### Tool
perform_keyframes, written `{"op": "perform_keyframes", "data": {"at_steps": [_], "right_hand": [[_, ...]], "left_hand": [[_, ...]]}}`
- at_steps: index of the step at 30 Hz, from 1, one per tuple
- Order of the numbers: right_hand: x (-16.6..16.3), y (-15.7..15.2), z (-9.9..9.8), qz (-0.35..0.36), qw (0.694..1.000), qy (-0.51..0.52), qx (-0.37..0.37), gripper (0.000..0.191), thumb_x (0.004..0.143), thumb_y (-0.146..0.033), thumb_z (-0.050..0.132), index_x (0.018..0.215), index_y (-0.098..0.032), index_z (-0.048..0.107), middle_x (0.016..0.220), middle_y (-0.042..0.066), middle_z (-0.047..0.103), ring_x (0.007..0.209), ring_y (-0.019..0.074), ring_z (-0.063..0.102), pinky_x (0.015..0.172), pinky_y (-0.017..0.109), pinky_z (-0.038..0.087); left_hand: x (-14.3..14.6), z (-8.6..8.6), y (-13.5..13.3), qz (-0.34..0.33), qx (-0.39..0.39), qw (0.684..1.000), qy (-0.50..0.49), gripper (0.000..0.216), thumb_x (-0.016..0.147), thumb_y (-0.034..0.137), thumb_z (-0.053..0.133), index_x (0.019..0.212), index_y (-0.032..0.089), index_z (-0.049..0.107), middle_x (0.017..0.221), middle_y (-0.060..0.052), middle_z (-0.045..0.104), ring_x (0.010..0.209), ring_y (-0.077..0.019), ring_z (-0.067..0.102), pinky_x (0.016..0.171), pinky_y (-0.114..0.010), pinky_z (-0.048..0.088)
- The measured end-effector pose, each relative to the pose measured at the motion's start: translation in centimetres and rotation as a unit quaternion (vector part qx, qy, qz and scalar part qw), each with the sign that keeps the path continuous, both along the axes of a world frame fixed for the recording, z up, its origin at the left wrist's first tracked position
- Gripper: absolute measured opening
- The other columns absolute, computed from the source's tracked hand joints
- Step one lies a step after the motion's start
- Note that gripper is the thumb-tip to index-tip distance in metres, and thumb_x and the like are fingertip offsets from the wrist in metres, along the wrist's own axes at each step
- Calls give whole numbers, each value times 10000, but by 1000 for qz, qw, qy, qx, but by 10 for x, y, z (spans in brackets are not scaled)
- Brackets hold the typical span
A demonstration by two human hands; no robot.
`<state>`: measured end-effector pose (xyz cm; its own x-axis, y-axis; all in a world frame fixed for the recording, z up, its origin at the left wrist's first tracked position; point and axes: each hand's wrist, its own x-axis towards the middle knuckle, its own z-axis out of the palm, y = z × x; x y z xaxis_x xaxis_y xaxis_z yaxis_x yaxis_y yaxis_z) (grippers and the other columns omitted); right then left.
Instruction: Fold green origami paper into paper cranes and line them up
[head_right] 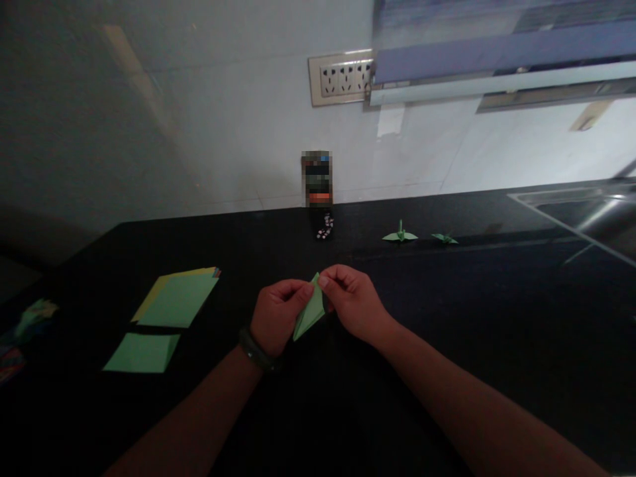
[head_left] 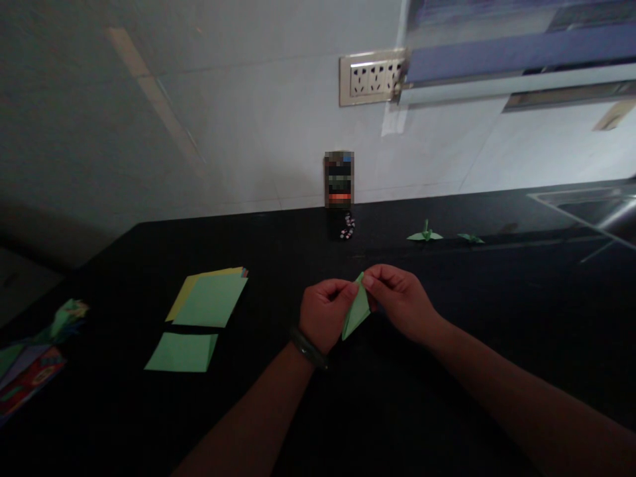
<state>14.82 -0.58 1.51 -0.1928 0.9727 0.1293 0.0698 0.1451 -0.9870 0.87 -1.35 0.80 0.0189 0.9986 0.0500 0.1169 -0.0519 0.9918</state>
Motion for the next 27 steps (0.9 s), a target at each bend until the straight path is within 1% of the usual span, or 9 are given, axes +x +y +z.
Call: {"op": "perform_keyframes", "data": {"at_steps": [4, 8, 11, 16, 22, 27], "right_hand": [[-1, 0, -1, 1, 1000, 7, -18, 226, 787, -363, 525, 686, -162, 546, 512, -40, 478, 471, 86, 432, 483, 239, 352], [0, 0, -2, 6, 999, 20, -28, 224, 782, -362, 531, 694, -158, 548, 503, -41, 478, 467, 82, 428, 480, 236, 343], [0, 0, -1, 6, 999, 32, -32, 223, 766, -369, 544, 694, -158, 551, 498, -44, 479, 457, 77, 423, 468, 231, 338], [0, -1, 1, -16, 999, 26, -28, 216, 715, -373, 600, 689, -166, 544, 514, -48, 488, 456, 74, 427, 461, 226, 349], [1, 0, 2, -15, 1000, 11, -10, 223, 739, -368, 576, 655, -163, 545, 502, -43, 476, 460, 79, 424, 461, 228, 350], [2, 0, 1, -11, 1000, -16, 9, 214, 786, -346, 527, 685, -158, 546, 517, -36, 475, 474, 84, 433, 477, 234, 354]], "left_hand": [[1, 3, -1, 10, 3, 1000, 3, 202, 684, 331, 620, 668, 134, 664, 551, 1, 596, 485, -93, 481, 460, -203, 371], [0, 2, -1, 7, 16, 1000, 21, 203, 692, 331, 614, 676, 136, 665, 560, -1, 600, 494, -94, 483, 467, -204, 374], [-1, 1, -1, 5, 37, 998, 47, 212, 709, 343, 599, 692, 143, 668, 587, -9, 613, 519, -104, 499, 484, -211, 381], [-1, 0, -1, 1, 74, 994, 82, 212, 734, 336, 567, 687, 158, 672, 610, -14, 626, 552, -120, 514, 509, -219, 384], [0, -2, 0, -8, 53, 995, 81, 266, 763, 374, 525, 689, 152, 652, 552, 14, 553, 512, -104, 446, 490, -216, 343], [-1, -2, 0, -11, 44, 997, 68, 294, 770, 399, 513, 671, 146, 626, 536, 29, 494, 505, -94, 398, 482, -214, 321]]}}
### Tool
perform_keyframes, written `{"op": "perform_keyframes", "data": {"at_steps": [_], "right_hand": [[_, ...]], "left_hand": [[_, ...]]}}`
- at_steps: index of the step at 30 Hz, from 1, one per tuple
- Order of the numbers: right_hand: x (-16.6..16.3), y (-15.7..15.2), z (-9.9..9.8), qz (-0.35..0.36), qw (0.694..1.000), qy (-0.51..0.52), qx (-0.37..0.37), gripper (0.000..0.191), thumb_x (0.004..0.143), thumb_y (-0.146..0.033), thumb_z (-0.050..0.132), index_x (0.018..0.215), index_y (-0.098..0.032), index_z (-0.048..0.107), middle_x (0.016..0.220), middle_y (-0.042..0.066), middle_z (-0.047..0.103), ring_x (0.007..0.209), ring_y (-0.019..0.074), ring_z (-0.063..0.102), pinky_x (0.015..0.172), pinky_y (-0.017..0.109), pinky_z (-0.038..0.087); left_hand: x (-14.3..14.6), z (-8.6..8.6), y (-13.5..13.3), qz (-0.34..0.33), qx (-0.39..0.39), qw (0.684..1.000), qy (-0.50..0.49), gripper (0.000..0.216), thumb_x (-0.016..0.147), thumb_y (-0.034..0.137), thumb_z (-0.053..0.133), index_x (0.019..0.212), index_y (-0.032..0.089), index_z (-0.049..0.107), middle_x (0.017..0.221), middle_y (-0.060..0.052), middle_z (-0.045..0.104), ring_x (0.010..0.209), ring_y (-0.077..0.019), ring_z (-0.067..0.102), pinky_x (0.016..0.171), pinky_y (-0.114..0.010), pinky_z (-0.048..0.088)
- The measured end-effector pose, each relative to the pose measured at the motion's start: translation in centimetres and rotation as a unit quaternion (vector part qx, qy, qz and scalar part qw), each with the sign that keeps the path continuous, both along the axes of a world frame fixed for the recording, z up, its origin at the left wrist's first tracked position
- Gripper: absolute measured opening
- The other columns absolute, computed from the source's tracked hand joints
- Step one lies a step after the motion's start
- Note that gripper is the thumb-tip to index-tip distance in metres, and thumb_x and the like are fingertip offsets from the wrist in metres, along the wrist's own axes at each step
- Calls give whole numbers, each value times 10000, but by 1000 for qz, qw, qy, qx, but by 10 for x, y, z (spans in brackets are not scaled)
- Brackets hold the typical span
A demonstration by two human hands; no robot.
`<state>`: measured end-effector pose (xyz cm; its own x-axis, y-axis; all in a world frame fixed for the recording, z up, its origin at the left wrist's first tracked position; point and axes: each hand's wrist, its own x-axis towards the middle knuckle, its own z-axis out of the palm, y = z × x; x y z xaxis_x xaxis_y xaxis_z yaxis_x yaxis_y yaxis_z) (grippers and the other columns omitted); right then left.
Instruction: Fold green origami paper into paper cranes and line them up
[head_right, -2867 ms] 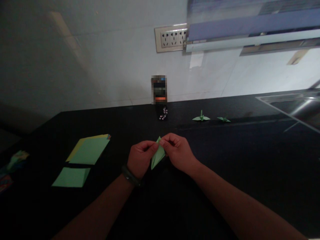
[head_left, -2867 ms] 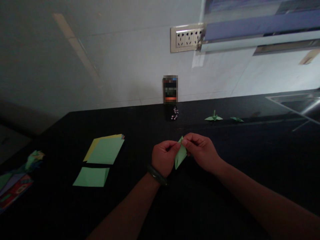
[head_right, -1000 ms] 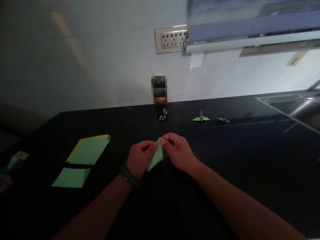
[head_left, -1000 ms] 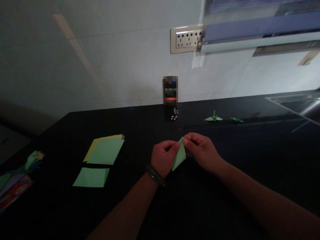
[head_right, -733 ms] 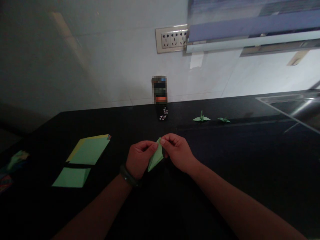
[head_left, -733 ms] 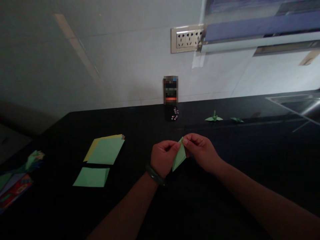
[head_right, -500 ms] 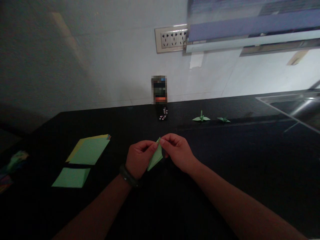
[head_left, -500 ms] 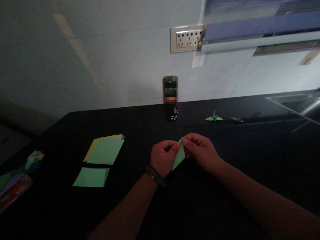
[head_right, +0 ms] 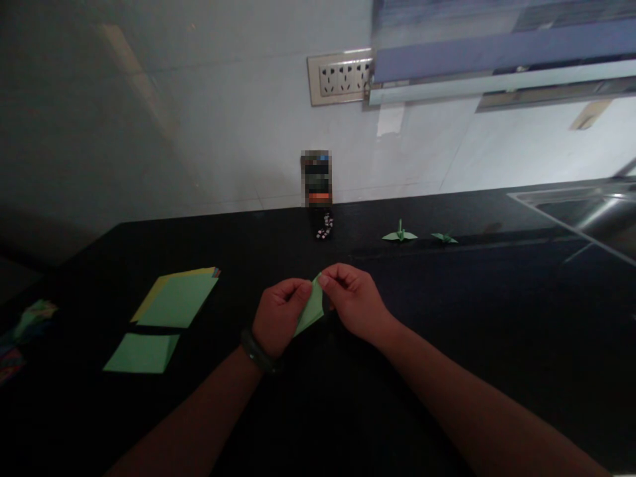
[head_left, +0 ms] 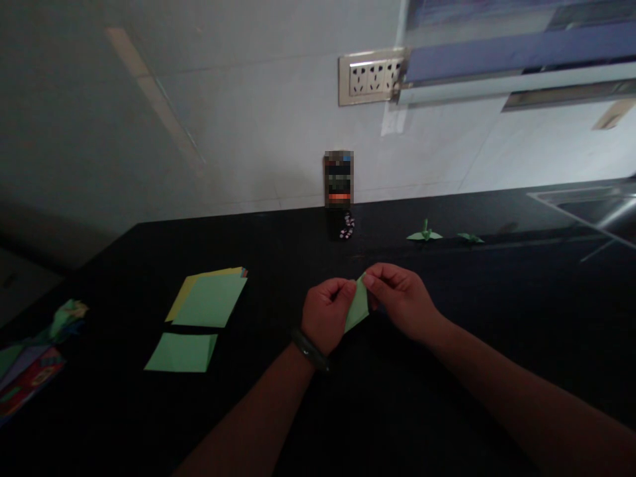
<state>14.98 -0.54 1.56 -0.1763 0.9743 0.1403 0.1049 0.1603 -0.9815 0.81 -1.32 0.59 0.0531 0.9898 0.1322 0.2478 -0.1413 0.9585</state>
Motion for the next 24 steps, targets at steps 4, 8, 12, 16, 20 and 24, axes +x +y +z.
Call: {"op": "perform_keyframes", "data": {"at_steps": [4, 8, 12, 16, 20, 24], "right_hand": [[1, 0, -2, 7, 1000, -11, 11, 202, 813, -332, 494, 720, -158, 538, 546, -32, 480, 494, 88, 440, 490, 234, 364], [0, 0, -2, 10, 1000, -13, 13, 206, 821, -328, 479, 717, -159, 536, 544, -33, 478, 498, 91, 443, 496, 235, 371], [-1, -1, 1, 1, 1000, -6, -3, 231, 809, -349, 483, 685, -160, 528, 538, -32, 480, 496, 88, 445, 499, 234, 374], [-1, 0, 1, 1, 999, -32, -32, 219, 717, -365, 590, 667, -160, 530, 527, -41, 481, 468, 78, 426, 459, 219, 343], [0, 1, 0, -2, 998, -58, -21, 218, 718, -346, 590, 619, -164, 523, 497, -45, 465, 455, 75, 411, 452, 217, 322], [0, 0, 1, 2, 997, -73, -11, 203, 744, -310, 559, 609, -161, 529, 493, -40, 465, 458, 77, 411, 455, 218, 319]], "left_hand": [[0, 1, 0, -3, -7, 1000, -4, 294, 769, 399, 516, 687, 142, 632, 554, 26, 502, 520, -92, 402, 493, -213, 325], [0, 1, 0, -9, -21, 1000, -19, 264, 755, 375, 537, 712, 138, 645, 579, 13, 544, 530, -94, 429, 503, -212, 346], [0, 0, 1, 5, -23, 999, -26, 262, 743, 382, 552, 722, 140, 648, 594, 6, 561, 535, -98, 443, 501, -212, 356], [2, 1, 1, 26, -10, 1000, -11, 272, 754, 378, 533, 684, 139, 643, 560, 18, 529, 528, -97, 431, 490, -210, 341], [2, 2, 0, 20, -2, 1000, -6, 275, 761, 365, 518, 652, 141, 635, 530, 31, 497, 508, -91, 412, 482, -210, 331], [2, 1, 0, 26, 4, 1000, 0, 266, 756, 362, 528, 659, 144, 646, 547, 24, 530, 519, -97, 441, 496, -214, 352]]}}
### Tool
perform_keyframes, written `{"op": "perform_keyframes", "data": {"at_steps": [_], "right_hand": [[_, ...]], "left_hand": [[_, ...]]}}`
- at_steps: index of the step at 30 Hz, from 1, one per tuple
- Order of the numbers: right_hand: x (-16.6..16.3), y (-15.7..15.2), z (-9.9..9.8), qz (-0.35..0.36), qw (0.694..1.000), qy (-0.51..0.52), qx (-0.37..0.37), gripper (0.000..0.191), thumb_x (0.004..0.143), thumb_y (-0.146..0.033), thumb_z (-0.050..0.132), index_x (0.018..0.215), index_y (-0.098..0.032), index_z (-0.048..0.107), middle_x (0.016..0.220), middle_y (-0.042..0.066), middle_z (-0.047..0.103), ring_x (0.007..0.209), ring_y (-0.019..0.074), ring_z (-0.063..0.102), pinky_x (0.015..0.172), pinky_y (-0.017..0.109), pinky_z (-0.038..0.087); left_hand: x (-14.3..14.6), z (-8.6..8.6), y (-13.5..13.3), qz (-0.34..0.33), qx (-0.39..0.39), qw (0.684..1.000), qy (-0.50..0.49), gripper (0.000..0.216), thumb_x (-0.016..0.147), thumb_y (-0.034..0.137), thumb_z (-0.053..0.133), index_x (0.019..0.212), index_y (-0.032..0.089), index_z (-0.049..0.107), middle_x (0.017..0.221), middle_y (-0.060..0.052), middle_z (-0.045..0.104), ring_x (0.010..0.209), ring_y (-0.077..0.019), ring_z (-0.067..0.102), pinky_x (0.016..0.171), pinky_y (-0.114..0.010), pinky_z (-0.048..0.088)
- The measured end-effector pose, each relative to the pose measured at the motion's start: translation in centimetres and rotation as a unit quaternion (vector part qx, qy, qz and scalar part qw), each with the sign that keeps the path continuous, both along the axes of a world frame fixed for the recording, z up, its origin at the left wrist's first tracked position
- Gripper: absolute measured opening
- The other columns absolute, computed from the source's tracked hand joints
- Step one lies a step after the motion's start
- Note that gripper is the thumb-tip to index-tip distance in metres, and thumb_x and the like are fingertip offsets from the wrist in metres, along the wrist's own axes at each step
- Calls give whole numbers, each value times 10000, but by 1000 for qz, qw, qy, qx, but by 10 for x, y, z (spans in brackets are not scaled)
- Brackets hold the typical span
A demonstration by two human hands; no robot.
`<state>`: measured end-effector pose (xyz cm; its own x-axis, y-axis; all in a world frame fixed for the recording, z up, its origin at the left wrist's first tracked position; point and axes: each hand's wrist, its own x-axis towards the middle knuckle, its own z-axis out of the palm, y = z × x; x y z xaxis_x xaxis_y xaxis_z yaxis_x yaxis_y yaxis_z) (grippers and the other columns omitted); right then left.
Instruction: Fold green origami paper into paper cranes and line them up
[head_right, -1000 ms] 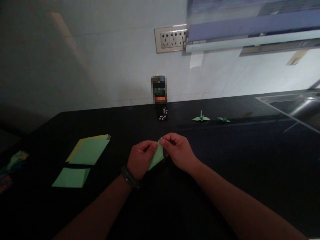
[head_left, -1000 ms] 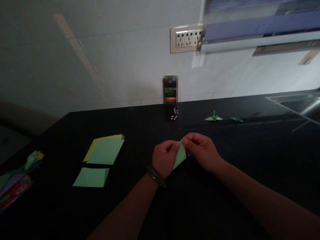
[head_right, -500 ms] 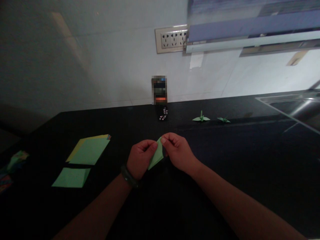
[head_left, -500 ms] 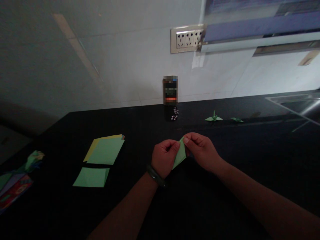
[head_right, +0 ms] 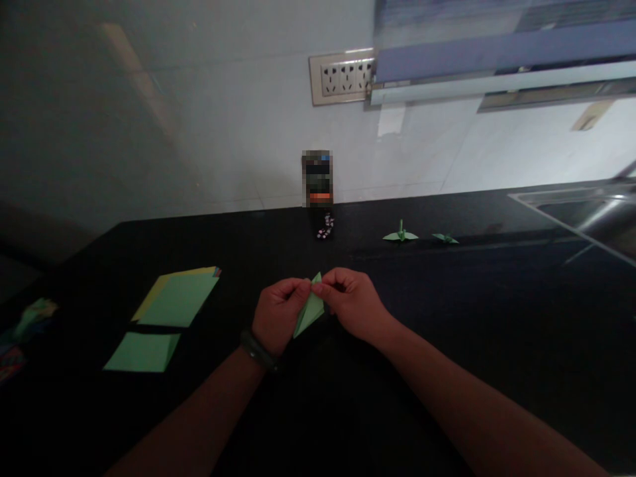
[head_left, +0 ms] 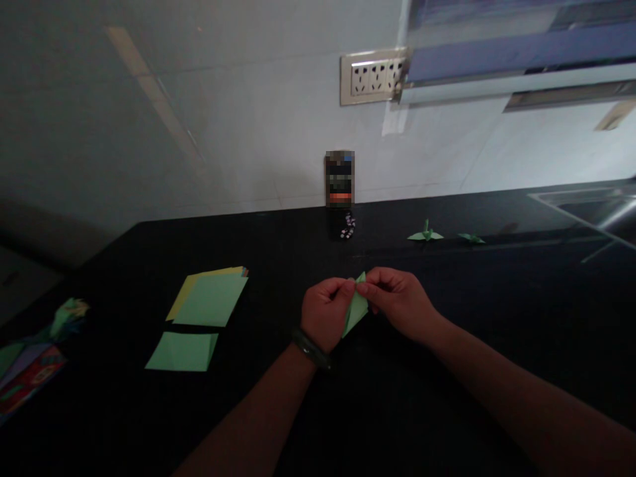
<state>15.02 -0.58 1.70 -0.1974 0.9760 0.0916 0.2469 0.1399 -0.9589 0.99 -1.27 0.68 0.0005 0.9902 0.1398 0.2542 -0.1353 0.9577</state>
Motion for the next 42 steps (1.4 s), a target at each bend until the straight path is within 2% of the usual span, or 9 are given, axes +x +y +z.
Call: {"op": "perform_keyframes", "data": {"at_steps": [10, 18, 26, 31, 36, 42], "right_hand": [[-1, -1, 4, 15, 1000, -13, 1, 196, 754, -284, 533, 605, -157, 533, 486, -39, 468, 456, 76, 416, 452, 214, 321], [-1, -1, 3, 24, 1000, -3, 7, 180, 767, -271, 518, 636, -154, 558, 501, -35, 482, 461, 80, 440, 464, 219, 346], [0, 4, -3, -9, 996, 80, -33, 145, 726, -295, 583, 720, -151, 578, 543, -41, 515, 454, 69, 444, 454, 215, 351], [-1, 4, -2, -3, 991, 125, -56, 164, 703, -314, 603, 722, -152, 581, 530, -46, 515, 444, 63, 437, 448, 213, 344], [-2, 2, -2, -6, 990, 129, -60, 195, 647, -320, 662, 687, -154, 567, 559, -40, 524, 464, 60, 442, 451, 208, 355], [-2, 1, 1, 3, 990, 128, -61, 191, 676, -324, 639, 642, -151, 564, 520, -44, 505, 461, 62, 428, 456, 210, 345]], "left_hand": [[1, 1, 0, 20, 26, 999, 27, 213, 752, 314, 546, 699, 154, 676, 622, -7, 648, 585, -127, 555, 544, -226, 414], [-1, -1, 2, 33, 31, 998, 49, 225, 762, 320, 538, 712, 150, 675, 622, -7, 650, 574, -125, 557, 532, -226, 403], [-1, -2, 2, 6, -1, 1000, 11, 196, 735, 307, 574, 751, 142, 680, 631, -17, 650, 544, -113, 537, 498, -213, 400], [0, 0, 1, 1, 4, 1000, 5, 195, 720, 315, 601, 746, 139, 682, 639, -23, 662, 546, -111, 551, 491, -202, 410], [2, 3, -4, -29, 9, 1000, -4, 223, 738, 348, 588, 737, 148, 687, 636, -26, 670, 549, -117, 573, 489, -201, 418], [2, 3, -6, -31, 28, 999, 9, 188, 746, 306, 578, 740, 156, 692, 675, -32, 680, 588, -129, 594, 525, -213, 436]]}}
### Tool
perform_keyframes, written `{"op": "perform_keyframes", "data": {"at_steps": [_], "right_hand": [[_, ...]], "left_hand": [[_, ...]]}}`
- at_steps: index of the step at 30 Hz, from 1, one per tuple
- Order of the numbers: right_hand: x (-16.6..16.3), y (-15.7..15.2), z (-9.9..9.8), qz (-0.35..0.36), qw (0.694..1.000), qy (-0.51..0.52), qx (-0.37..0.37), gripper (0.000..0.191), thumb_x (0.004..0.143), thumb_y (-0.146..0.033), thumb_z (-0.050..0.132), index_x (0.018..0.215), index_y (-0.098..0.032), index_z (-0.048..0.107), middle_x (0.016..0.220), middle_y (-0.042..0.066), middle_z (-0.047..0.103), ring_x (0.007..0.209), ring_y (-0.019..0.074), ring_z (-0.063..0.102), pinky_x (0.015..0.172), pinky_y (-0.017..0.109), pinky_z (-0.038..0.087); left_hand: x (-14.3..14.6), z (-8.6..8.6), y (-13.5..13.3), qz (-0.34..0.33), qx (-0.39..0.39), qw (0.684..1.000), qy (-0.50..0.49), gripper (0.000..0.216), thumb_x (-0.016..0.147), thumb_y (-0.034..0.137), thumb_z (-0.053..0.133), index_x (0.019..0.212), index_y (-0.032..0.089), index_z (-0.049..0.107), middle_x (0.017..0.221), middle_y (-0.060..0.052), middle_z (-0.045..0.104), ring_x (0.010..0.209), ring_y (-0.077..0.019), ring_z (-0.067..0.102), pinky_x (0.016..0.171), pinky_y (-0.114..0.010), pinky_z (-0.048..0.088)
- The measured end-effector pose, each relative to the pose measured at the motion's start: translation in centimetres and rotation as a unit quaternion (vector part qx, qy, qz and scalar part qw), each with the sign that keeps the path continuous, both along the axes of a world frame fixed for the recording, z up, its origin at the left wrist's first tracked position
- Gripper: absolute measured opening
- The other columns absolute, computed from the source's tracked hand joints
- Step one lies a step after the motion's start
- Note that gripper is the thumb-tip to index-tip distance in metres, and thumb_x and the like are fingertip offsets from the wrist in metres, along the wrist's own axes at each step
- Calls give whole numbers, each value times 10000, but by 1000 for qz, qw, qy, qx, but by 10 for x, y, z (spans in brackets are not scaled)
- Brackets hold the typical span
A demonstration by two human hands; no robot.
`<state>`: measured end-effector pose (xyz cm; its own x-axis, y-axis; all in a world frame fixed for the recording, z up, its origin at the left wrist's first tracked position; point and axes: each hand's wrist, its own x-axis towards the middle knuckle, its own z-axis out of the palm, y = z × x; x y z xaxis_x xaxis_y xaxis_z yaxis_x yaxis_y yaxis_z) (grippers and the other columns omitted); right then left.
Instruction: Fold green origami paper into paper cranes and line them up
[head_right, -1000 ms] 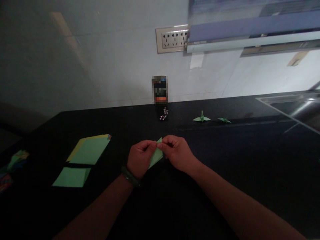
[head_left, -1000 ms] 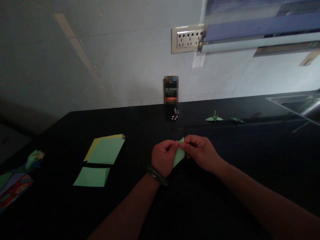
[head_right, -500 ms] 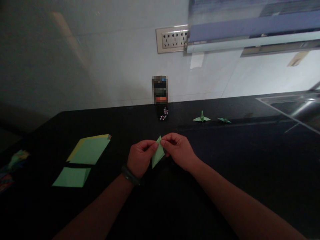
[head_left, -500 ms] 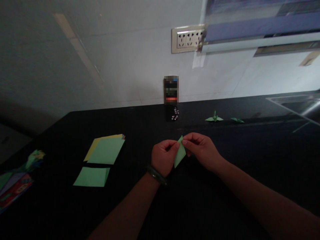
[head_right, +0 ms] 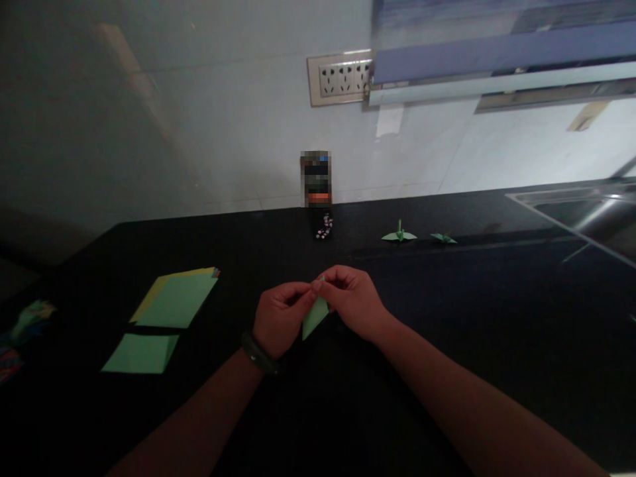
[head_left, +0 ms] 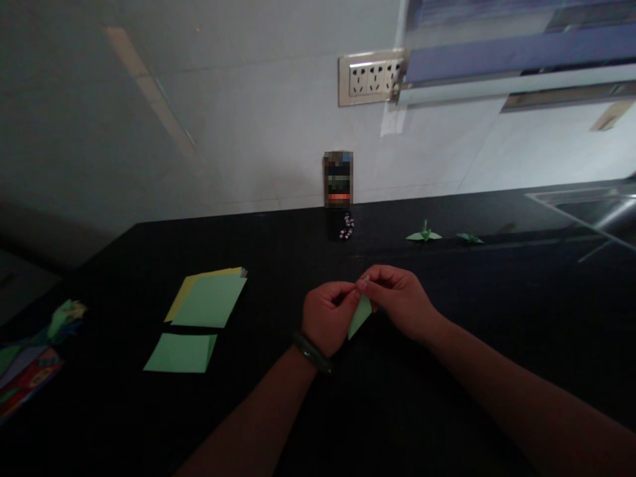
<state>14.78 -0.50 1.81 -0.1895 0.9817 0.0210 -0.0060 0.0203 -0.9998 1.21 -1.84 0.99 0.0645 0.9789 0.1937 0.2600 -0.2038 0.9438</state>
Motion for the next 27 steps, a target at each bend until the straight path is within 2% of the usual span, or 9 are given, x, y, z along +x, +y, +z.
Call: {"op": "perform_keyframes", "data": {"at_steps": [6, 10, 12, 17, 19, 22, 27], "right_hand": [[1, 1, -2, -12, 1000, -13, 17, 205, 709, -328, 615, 612, -152, 574, 494, -41, 497, 458, 73, 430, 465, 222, 338], [4, 5, -6, -9, 1000, 19, 7, 373, 811, -446, 468, 595, -156, 559, 469, -33, 475, 423, 75, 416, 447, 230, 330], [5, 6, -6, -7, 1000, 28, 0, 420, 816, -500, 429, 617, -156, 566, 480, -28, 486, 408, 73, 410, 433, 230, 327], [4, 5, 0, -4, 999, -51, -2, 266, 665, -392, 659, 608, -149, 566, 465, -52, 476, 410, 60, 391, 421, 212, 297], [4, 5, 0, -23, 999, -47, -7, 260, 658, -383, 664, 605, -150, 563, 473, -52, 482, 417, 61, 401, 424, 212, 307], [5, 7, -2, -42, 999, -23, -14, 262, 649, -387, 672, 627, -151, 561, 516, -48, 503, 438, 60, 426, 433, 208, 336], [8, 8, -5, 28, 998, -59, -24, 240, 664, -341, 661, 810, -157, 610, 558, -51, 527, 434, 56, 431, 411, 192, 328]], "left_hand": [[0, 1, 1, -4, -1, 1000, 4, 162, 738, 275, 576, 706, 162, 687, 644, -21, 669, 567, -124, 579, 516, -214, 427], [0, 2, 1, 3, -23, 1000, 6, 166, 727, 274, 582, 709, 145, 684, 633, -24, 654, 551, -116, 551, 500, -211, 406], [0, 3, 2, 5, -43, 999, -4, 177, 722, 284, 586, 716, 136, 682, 616, -24, 646, 532, -111, 535, 483, -210, 394], [0, -1, 4, -16, -76, 996, -51, 181, 697, 302, 613, 705, 129, 667, 616, -25, 645, 530, -111, 541, 490, -215, 402], [0, -2, 6, -33, -96, 990, -98, 153, 674, 253, 631, 758, 128, 658, 667, -29, 655, 564, -111, 559, 526, -218, 423], [0, -3, 7, -43, -123, 980, -150, 291, 631, 183, 654, 915, 130, 617, 681, -13, 641, 553, -99, 559, 525, -211, 426], [-3, -2, 9, -68, -119, 982, -130, 510, 622, 193, 667, 1103, 137, 507, 611, 13, 612, 504, -93, 537, 481, -199, 399]]}}
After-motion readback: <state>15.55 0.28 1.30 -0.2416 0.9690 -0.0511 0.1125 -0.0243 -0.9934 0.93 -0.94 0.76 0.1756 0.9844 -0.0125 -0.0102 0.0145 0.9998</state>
